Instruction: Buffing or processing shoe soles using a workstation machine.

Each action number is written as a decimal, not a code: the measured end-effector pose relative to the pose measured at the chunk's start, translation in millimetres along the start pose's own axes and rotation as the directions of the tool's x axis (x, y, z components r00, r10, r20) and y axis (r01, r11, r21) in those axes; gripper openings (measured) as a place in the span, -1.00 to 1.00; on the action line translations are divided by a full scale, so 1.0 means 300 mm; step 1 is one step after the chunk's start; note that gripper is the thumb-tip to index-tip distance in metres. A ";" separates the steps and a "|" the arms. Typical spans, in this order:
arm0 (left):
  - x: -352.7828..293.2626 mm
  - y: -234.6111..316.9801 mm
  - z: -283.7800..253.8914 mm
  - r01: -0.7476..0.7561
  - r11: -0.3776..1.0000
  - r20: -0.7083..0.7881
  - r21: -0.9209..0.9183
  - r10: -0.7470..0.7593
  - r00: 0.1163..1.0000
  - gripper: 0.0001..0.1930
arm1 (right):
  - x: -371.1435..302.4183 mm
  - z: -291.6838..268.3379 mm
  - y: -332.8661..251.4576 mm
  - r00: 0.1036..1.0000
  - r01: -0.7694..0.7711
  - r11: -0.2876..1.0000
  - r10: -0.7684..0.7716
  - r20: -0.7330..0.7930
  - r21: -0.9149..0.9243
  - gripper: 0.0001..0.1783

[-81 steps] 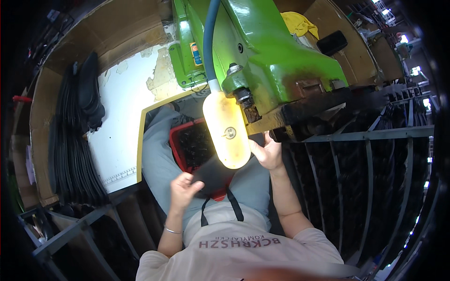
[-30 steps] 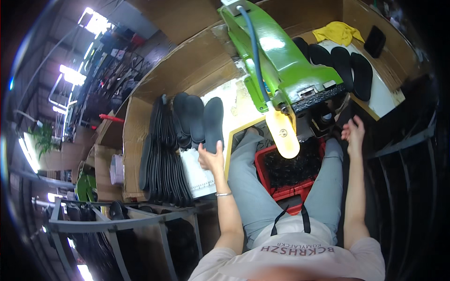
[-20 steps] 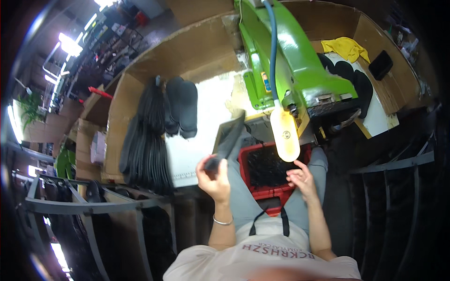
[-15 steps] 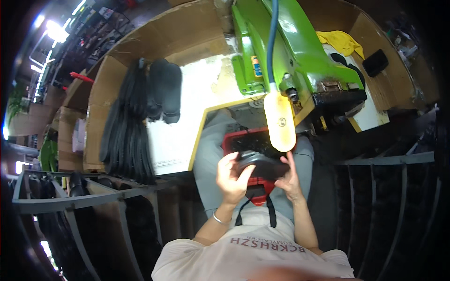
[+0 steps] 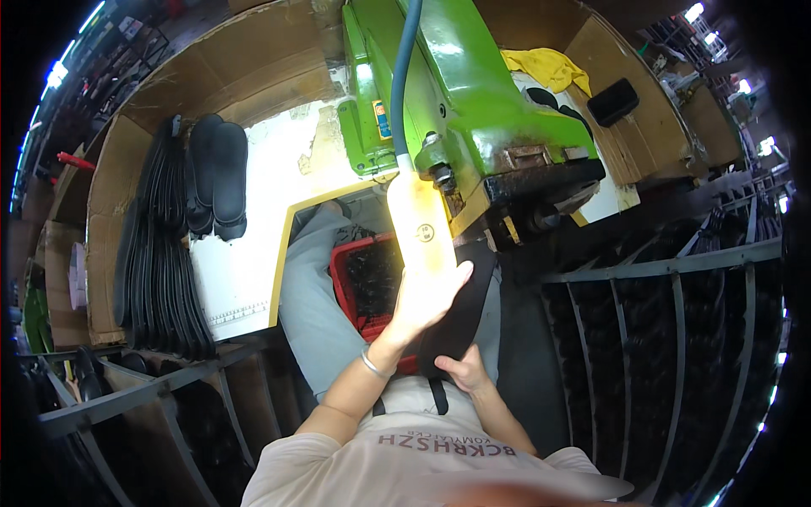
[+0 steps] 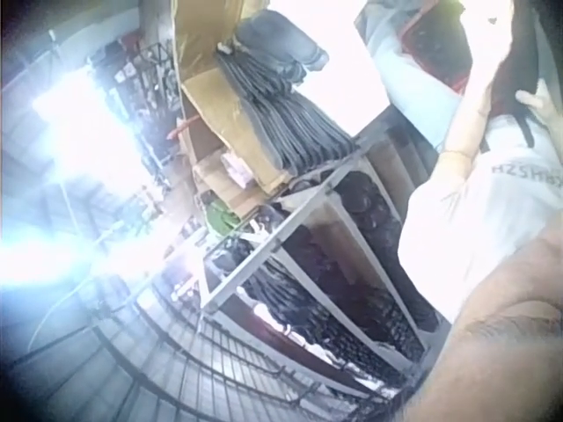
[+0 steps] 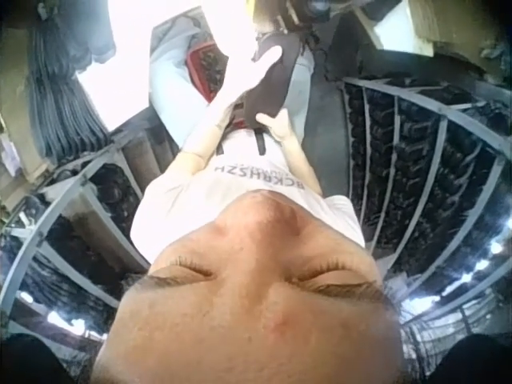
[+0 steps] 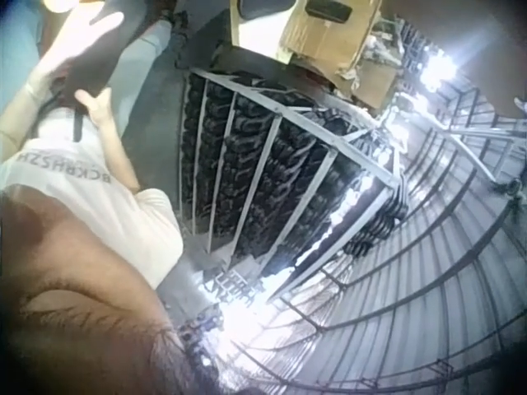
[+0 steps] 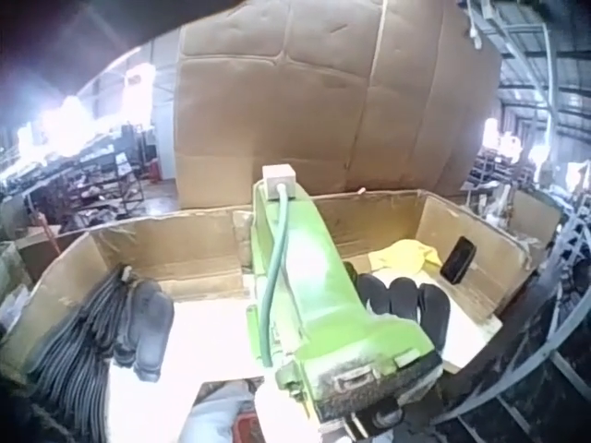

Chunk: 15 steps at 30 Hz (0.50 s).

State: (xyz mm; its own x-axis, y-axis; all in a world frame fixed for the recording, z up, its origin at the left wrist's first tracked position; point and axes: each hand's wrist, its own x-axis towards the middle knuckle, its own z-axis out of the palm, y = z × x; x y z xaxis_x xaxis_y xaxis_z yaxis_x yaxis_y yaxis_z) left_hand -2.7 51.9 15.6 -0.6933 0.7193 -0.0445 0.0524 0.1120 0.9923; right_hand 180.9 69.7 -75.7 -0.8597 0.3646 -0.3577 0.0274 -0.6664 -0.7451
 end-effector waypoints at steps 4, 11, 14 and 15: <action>-0.056 -0.106 -0.018 0.076 0.980 -0.008 -0.183 -0.079 0.997 -0.82 | -0.071 -0.024 -0.061 0.983 0.086 0.994 -0.096 -0.158 -0.068 -0.45; -0.014 -0.088 -0.002 -0.265 0.950 -0.157 -0.167 0.239 0.958 -0.85 | -0.061 -0.155 -0.288 0.771 0.356 0.925 -0.373 -0.517 -0.136 -0.40; -0.008 -0.079 -0.022 -0.207 0.968 -0.116 -0.141 0.191 0.975 -0.81 | 0.014 -0.240 -0.379 0.706 0.436 0.817 -0.570 -0.420 -0.378 -0.41; -0.009 -0.069 -0.024 -0.205 0.968 -0.119 -0.142 0.189 0.975 -0.81 | 0.044 -0.156 -0.465 0.755 0.453 0.874 -0.481 -0.446 -0.175 -0.52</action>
State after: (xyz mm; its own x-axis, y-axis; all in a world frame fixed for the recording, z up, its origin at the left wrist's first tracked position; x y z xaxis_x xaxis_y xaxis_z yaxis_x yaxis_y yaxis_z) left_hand -7.1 42.8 -4.0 -0.7512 0.6410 0.1577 0.0909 -0.1362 0.9865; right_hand 189.5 197.8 -2.8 -0.4349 0.8856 -0.1628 -0.2766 -0.3035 -0.9118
